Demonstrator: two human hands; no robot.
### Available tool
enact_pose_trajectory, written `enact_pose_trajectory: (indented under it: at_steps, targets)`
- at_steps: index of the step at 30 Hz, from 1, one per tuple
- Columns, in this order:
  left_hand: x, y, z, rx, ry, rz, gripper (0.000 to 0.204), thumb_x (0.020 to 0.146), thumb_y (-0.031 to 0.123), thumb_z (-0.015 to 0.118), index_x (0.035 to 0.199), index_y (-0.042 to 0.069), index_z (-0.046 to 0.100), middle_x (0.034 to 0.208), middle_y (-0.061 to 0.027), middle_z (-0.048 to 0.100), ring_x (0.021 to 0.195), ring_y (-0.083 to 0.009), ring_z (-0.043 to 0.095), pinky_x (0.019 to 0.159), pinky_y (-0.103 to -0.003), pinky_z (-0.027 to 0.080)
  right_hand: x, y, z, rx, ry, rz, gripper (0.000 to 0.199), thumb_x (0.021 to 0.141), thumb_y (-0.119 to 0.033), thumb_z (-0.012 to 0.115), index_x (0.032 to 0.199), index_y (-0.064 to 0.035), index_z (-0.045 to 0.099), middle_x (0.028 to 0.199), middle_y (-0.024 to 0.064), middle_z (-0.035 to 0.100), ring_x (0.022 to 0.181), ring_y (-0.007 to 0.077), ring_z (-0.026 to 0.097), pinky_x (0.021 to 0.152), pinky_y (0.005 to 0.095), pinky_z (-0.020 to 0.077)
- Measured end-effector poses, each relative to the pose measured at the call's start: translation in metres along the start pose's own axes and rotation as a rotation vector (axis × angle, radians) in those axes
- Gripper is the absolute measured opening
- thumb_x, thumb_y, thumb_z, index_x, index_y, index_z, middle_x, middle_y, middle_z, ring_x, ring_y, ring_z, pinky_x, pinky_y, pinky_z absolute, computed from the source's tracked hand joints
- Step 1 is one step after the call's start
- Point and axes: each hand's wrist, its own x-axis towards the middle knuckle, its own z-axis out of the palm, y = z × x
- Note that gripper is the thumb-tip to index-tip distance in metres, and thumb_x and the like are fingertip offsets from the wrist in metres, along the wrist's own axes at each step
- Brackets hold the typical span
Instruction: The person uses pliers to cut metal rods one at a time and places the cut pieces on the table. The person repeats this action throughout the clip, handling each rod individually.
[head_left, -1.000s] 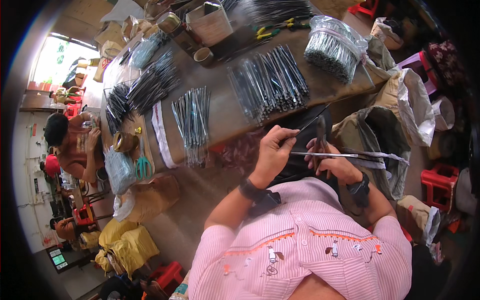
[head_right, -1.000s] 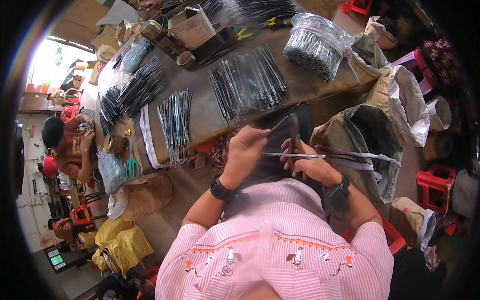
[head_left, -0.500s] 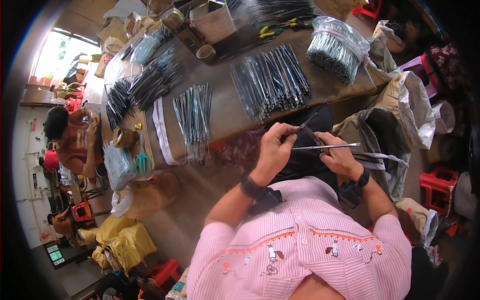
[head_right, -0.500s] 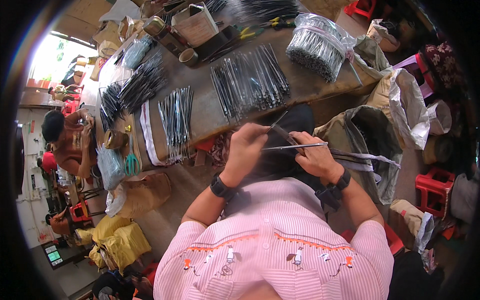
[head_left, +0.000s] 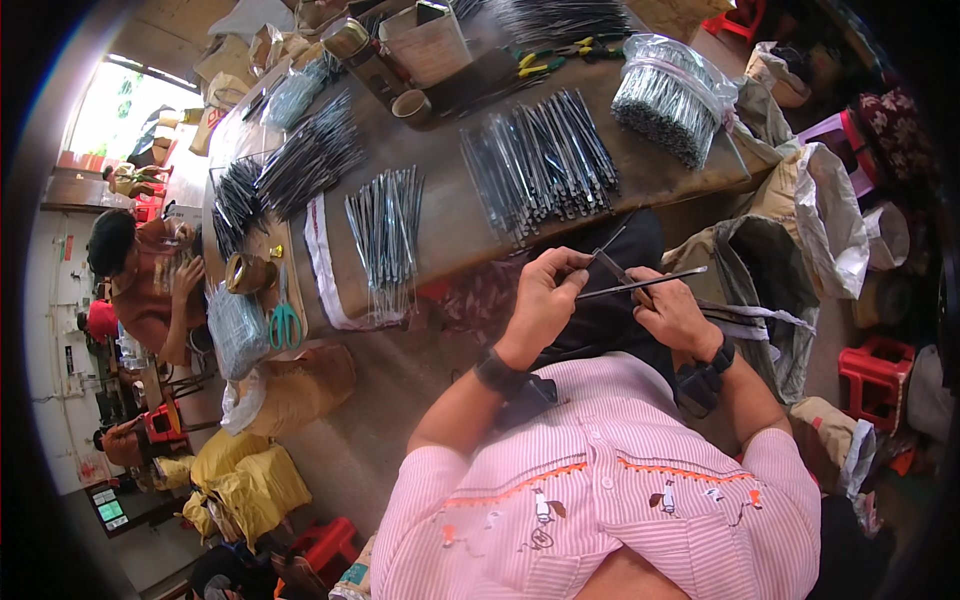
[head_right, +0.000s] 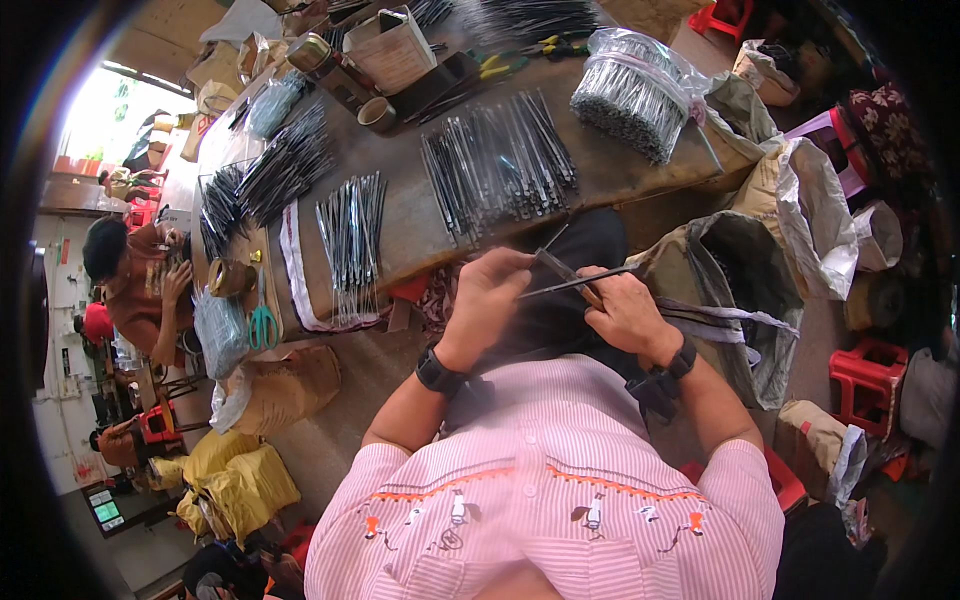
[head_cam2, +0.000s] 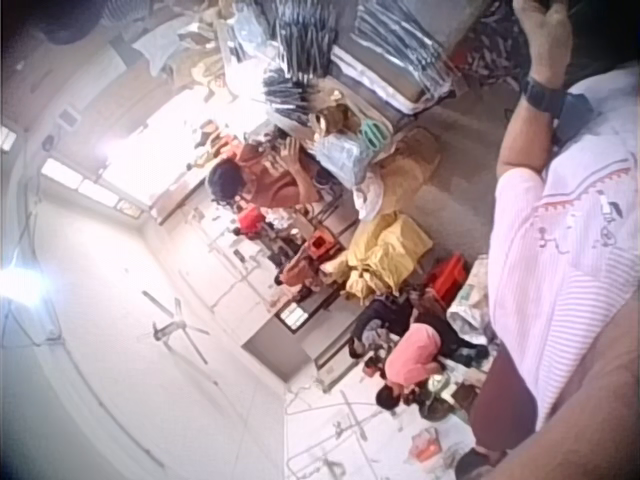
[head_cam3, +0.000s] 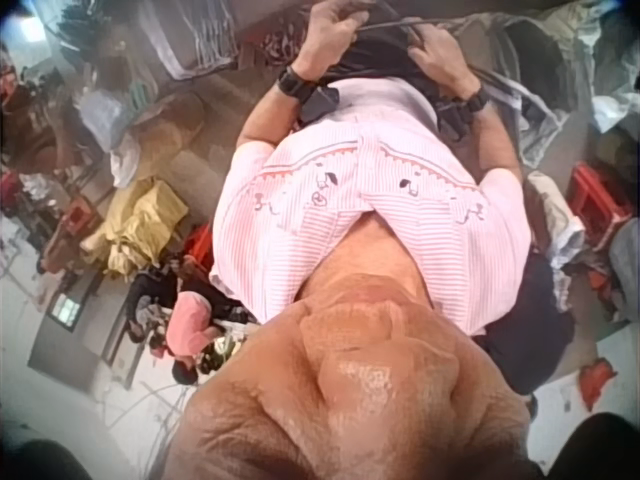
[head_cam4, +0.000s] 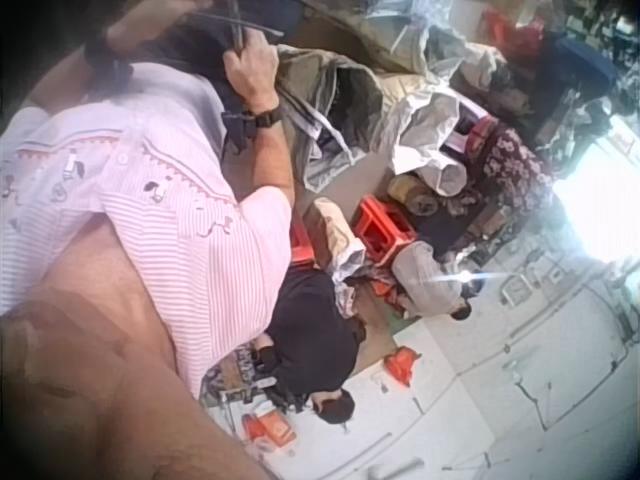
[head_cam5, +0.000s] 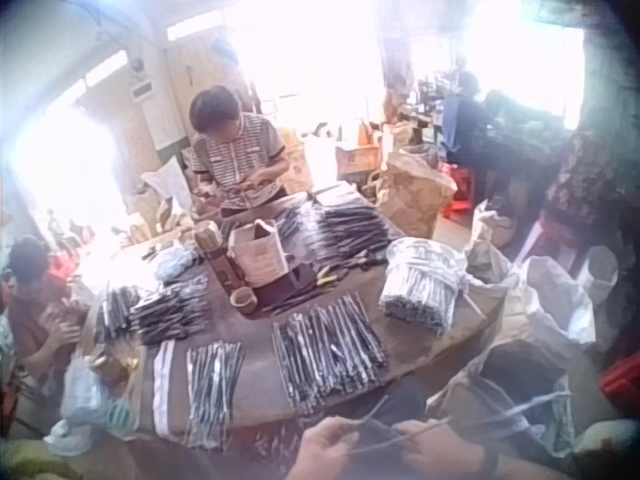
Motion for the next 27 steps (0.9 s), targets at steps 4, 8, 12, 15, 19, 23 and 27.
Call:
enact_pose_trajectory:
  at_steps: [4,8,12,15,19,23,27]
  targets:
    - [-0.004,0.009,-0.001,-0.057,-0.015,-0.123,0.012,0.086,-0.003,0.059,0.096,0.0,0.066,0.074,0.003,0.052,0.061,-0.0038,0.044,0.052,-0.02,0.037,0.001,-0.002,-0.001,0.029,-0.049,0.031,0.034,0.07,-0.013,0.054,0.103,-0.0051,0.057,0.076,0.022,0.059,0.075,0.0422,0.058,0.069,0.0481,0.0466]
    - [-0.004,0.013,-0.002,-0.049,-0.032,-0.13,0.013,0.087,-0.002,0.059,0.098,0.0,0.065,0.073,0.0025,0.053,0.057,-0.0036,0.043,0.049,-0.02,0.037,0.0,-0.002,-0.002,0.005,-0.112,0.1,0.031,0.07,-0.013,0.055,0.099,-0.0042,0.058,0.075,0.0219,0.06,0.073,0.0417,0.059,0.068,0.0478,0.0471]
    - [-0.004,0.017,-0.007,-0.057,-0.08,-0.173,0.017,0.088,0.005,0.062,0.103,0.0,0.064,0.078,-0.0006,0.054,0.061,-0.0066,0.048,0.053,-0.022,0.041,0.002,-0.002,-0.001,-0.017,-0.1,0.114,0.026,0.071,-0.013,0.055,0.096,-0.0047,0.059,0.074,0.0214,0.06,0.071,0.0418,0.059,0.067,0.0478,0.0471]
    - [-0.006,0.023,-0.013,0.257,-0.025,0.063,0.025,0.086,0.012,0.067,0.107,0.0,0.063,0.087,-0.0059,0.052,0.073,-0.0129,0.053,0.063,-0.026,0.046,0.007,-0.004,-0.001,0.038,-0.044,0.115,0.026,0.072,-0.014,0.055,0.096,-0.0056,0.059,0.074,0.0208,0.061,0.072,0.0415,0.059,0.067,0.0477,0.0469]
    - [-0.02,0.029,-0.025,0.517,0.078,0.181,0.035,0.08,0.015,0.073,0.11,0.0,0.062,0.096,-0.0133,0.047,0.089,-0.0236,0.055,0.076,-0.033,0.048,0.019,-0.01,0.001,0.075,-0.06,0.133,0.025,0.073,-0.013,0.054,0.096,-0.0061,0.058,0.074,0.0209,0.06,0.073,0.0413,0.059,0.067,0.0478,0.0461]
    - [-0.023,0.026,-0.037,0.632,0.215,0.238,0.03,0.079,0.009,0.07,0.107,0.001,0.064,0.093,-0.0154,0.049,0.083,-0.0313,0.056,0.074,-0.038,0.048,0.032,-0.019,0.011,0.102,-0.075,0.089,0.022,0.075,-0.011,0.054,0.095,-0.0049,0.057,0.071,0.0168,0.059,0.069,0.0366,0.059,0.064,0.0424,0.0462]
    - [-0.022,0.016,-0.057,0.62,0.3,0.255,0.021,0.081,0.007,0.066,0.101,0.002,0.067,0.086,-0.0154,0.052,0.079,-0.0325,0.056,0.071,-0.039,0.046,0.042,-0.026,0.019,0.16,-0.14,0.066,0.032,0.076,-0.012,0.052,0.108,-0.0064,0.055,0.077,0.0157,0.062,0.074,0.0373,0.06,0.068,0.0423,0.0471]
